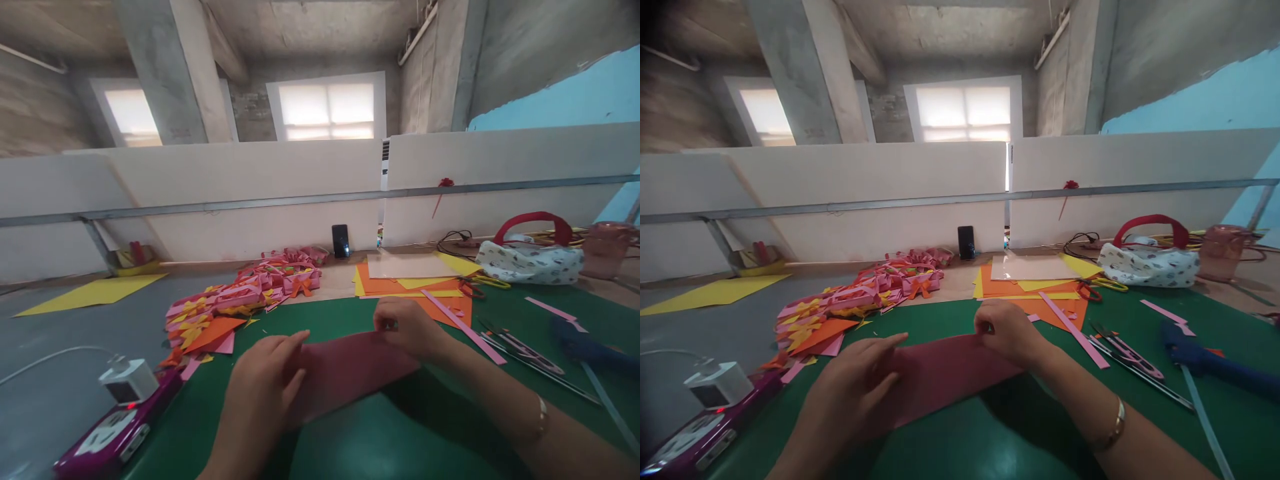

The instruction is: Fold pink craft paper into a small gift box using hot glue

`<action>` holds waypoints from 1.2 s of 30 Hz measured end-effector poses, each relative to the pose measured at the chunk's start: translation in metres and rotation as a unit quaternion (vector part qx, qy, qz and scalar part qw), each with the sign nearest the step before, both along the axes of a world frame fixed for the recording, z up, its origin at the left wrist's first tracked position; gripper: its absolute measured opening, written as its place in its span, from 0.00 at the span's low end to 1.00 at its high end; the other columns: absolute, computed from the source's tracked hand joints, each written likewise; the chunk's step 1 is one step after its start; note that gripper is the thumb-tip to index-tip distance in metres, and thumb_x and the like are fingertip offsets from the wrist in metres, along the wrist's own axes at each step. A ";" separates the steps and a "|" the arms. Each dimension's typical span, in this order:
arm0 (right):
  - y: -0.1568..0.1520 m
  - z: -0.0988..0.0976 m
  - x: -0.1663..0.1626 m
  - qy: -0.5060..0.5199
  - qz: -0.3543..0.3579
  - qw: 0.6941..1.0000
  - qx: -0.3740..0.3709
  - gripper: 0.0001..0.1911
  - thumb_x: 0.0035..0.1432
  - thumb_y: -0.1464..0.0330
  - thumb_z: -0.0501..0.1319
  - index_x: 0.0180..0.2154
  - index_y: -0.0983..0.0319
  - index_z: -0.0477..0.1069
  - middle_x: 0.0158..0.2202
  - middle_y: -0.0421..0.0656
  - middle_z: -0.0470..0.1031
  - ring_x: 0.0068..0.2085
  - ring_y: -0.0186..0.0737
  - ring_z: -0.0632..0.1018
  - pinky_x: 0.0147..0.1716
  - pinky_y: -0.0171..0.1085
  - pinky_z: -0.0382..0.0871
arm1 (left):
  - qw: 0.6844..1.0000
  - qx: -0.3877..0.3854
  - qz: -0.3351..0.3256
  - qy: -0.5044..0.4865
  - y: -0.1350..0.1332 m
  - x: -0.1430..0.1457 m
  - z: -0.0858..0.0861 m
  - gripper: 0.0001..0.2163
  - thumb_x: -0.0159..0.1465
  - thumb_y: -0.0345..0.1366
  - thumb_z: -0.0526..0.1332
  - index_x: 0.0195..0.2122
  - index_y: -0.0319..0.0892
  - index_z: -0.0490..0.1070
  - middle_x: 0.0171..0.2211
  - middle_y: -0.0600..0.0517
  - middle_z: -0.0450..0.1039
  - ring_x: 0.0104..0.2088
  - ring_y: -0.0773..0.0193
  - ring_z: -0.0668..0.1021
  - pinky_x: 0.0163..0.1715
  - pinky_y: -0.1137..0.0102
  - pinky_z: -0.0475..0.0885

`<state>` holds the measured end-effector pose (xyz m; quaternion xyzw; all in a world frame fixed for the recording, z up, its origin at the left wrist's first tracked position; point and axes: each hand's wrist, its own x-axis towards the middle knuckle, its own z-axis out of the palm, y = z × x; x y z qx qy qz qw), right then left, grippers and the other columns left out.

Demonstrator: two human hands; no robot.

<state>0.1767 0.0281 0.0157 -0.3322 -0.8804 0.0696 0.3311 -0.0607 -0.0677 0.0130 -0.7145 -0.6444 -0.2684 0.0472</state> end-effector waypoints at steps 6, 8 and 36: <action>-0.011 0.007 -0.003 0.040 0.077 0.989 0.118 0.07 0.56 0.74 0.57 0.29 0.62 0.73 0.28 0.41 0.73 0.32 0.33 0.72 0.31 0.32 0.64 | 0.995 0.047 0.076 -0.040 -0.017 -0.004 0.002 0.08 0.55 0.35 0.54 0.32 0.48 0.72 0.30 0.55 0.75 0.31 0.62 0.76 0.29 0.72 0.66; -0.013 0.008 -0.003 0.029 0.105 0.984 0.138 0.08 0.58 0.71 0.56 0.30 0.61 0.73 0.29 0.42 0.73 0.32 0.33 0.72 0.31 0.33 0.64 | 0.996 0.063 0.060 -0.019 -0.023 -0.004 0.002 0.05 0.55 0.35 0.54 0.26 0.46 0.69 0.27 0.55 0.73 0.29 0.63 0.74 0.27 0.72 0.64; -0.027 0.015 0.005 -0.094 0.189 0.972 -0.106 0.09 0.50 0.78 0.57 0.33 0.61 0.69 0.40 0.42 0.74 0.40 0.33 0.73 0.39 0.31 0.65 | 0.992 0.120 -0.045 0.014 -0.053 -0.008 -0.014 0.10 0.62 0.37 0.50 0.35 0.47 0.70 0.33 0.54 0.75 0.33 0.67 0.76 0.32 0.77 0.70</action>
